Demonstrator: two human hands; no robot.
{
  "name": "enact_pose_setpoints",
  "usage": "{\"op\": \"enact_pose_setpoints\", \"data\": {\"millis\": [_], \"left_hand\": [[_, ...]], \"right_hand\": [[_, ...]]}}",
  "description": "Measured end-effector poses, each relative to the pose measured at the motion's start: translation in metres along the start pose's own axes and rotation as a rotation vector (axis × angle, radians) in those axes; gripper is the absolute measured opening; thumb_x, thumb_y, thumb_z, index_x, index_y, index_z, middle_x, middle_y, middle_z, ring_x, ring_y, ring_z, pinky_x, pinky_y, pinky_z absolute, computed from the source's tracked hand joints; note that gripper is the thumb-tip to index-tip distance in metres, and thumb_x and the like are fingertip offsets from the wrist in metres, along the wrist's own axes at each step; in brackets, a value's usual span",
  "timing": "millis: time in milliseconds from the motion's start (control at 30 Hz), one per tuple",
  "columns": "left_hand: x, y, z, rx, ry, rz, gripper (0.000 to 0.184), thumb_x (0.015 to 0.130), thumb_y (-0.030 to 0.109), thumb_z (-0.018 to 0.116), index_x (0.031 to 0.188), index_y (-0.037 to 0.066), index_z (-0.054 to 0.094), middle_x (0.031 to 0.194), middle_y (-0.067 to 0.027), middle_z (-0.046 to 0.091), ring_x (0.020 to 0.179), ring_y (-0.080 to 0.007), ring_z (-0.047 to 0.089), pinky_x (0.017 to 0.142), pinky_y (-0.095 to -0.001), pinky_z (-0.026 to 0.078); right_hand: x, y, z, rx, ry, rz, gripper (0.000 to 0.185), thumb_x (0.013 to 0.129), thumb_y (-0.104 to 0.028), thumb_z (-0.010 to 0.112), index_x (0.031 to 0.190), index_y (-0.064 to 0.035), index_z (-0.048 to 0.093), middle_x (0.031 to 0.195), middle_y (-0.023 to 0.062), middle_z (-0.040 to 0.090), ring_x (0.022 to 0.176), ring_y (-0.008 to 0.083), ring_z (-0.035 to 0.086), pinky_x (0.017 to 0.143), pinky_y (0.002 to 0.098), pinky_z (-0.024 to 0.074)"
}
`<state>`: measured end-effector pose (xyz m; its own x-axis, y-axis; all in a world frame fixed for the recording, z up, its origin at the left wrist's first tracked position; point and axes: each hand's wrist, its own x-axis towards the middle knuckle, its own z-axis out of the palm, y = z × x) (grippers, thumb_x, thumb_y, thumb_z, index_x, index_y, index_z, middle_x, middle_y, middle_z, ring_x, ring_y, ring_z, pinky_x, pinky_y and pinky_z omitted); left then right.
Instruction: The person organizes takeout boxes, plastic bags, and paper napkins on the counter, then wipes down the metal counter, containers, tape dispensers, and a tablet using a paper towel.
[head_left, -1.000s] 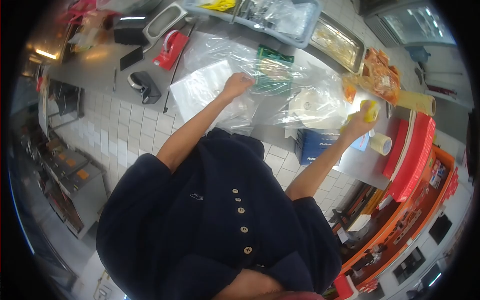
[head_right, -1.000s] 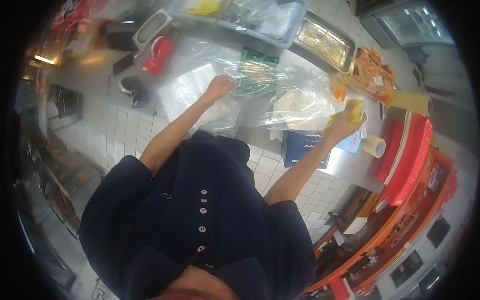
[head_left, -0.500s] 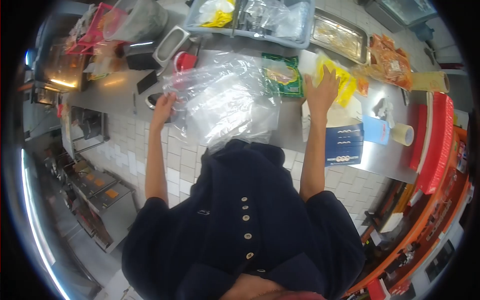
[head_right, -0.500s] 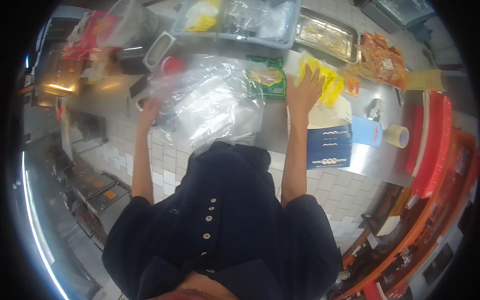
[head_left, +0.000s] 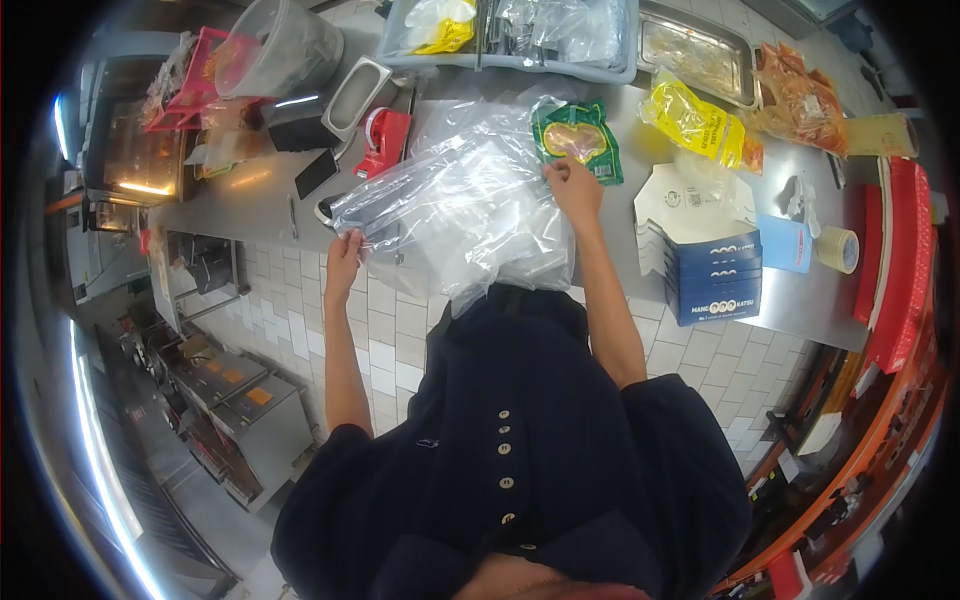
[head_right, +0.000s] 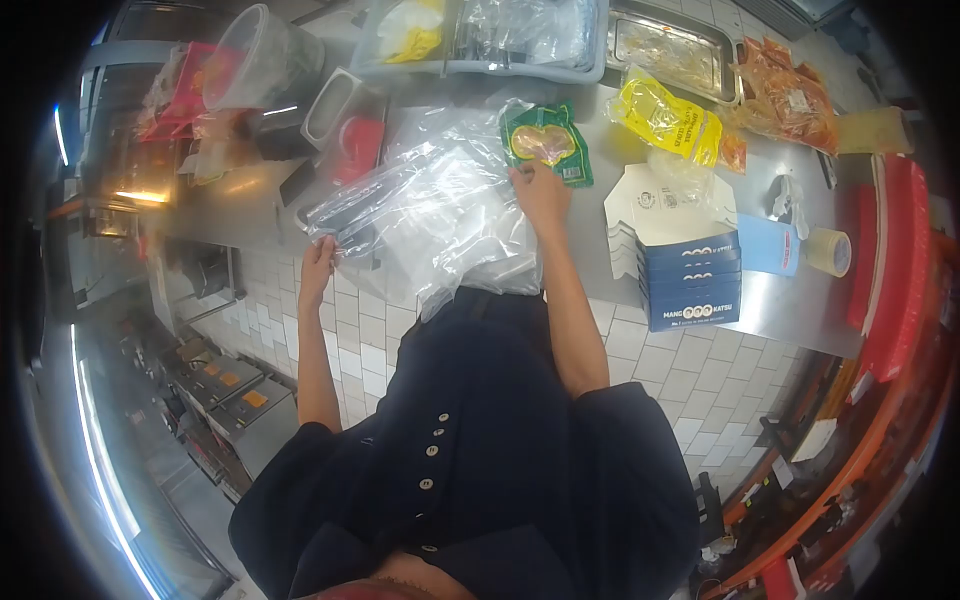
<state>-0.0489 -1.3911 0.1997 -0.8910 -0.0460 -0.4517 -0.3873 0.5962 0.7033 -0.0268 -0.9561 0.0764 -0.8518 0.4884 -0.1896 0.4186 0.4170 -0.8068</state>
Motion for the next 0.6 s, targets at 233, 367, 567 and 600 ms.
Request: {"op": "enact_pose_setpoints", "data": {"millis": [233, 367, 567, 600], "left_hand": [[0.001, -0.021, -0.011, -0.074, 0.056, 0.077, 0.029, 0.101, 0.032, 0.060, 0.108, 0.004, 0.065, 0.087, -0.0028, 0.065, 0.077, -0.0102, 0.058, 0.062, -0.0253, 0.043], [-0.018, -0.013, -0.008, 0.129, 0.656, 0.465, 0.031, 0.091, 0.021, 0.072, 0.113, 0.001, 0.063, 0.101, -0.0066, 0.067, 0.094, -0.0180, 0.061, 0.078, -0.0316, 0.050], [-0.094, 0.052, 0.041, -0.152, -0.013, 0.464, 0.023, 0.093, 0.019, 0.069, 0.111, 0.003, 0.067, 0.101, -0.0074, 0.071, 0.092, -0.0135, 0.065, 0.078, -0.0297, 0.050], [-0.107, 0.060, 0.049, -0.266, -0.107, 0.442, 0.022, 0.093, 0.020, 0.069, 0.108, 0.004, 0.067, 0.100, -0.0067, 0.071, 0.089, -0.0124, 0.066, 0.074, -0.0276, 0.049]], "right_hand": [[0.008, -0.025, 0.007, 0.027, 0.032, -0.133, 0.029, 0.087, -0.034, 0.072, 0.083, -0.0052, 0.073, 0.077, 0.0084, 0.072, 0.070, 0.0221, 0.068, 0.066, 0.0340, 0.0492], [-0.036, -0.058, -0.017, 0.250, -0.164, -0.065, 0.031, 0.089, -0.033, 0.071, 0.085, -0.0020, 0.072, 0.075, 0.0070, 0.070, 0.068, 0.0136, 0.062, 0.061, 0.0301, 0.0453], [-0.149, -0.133, -0.014, 0.613, -0.227, -0.023, 0.019, 0.089, -0.015, 0.073, 0.076, -0.0012, 0.070, 0.074, 0.0032, 0.067, 0.067, 0.0091, 0.056, 0.061, 0.0273, 0.0423], [-0.167, -0.142, -0.009, 0.544, -0.223, -0.126, 0.018, 0.087, -0.014, 0.074, 0.076, -0.0005, 0.068, 0.073, 0.0032, 0.066, 0.066, 0.0090, 0.056, 0.062, 0.0260, 0.0420]]}}
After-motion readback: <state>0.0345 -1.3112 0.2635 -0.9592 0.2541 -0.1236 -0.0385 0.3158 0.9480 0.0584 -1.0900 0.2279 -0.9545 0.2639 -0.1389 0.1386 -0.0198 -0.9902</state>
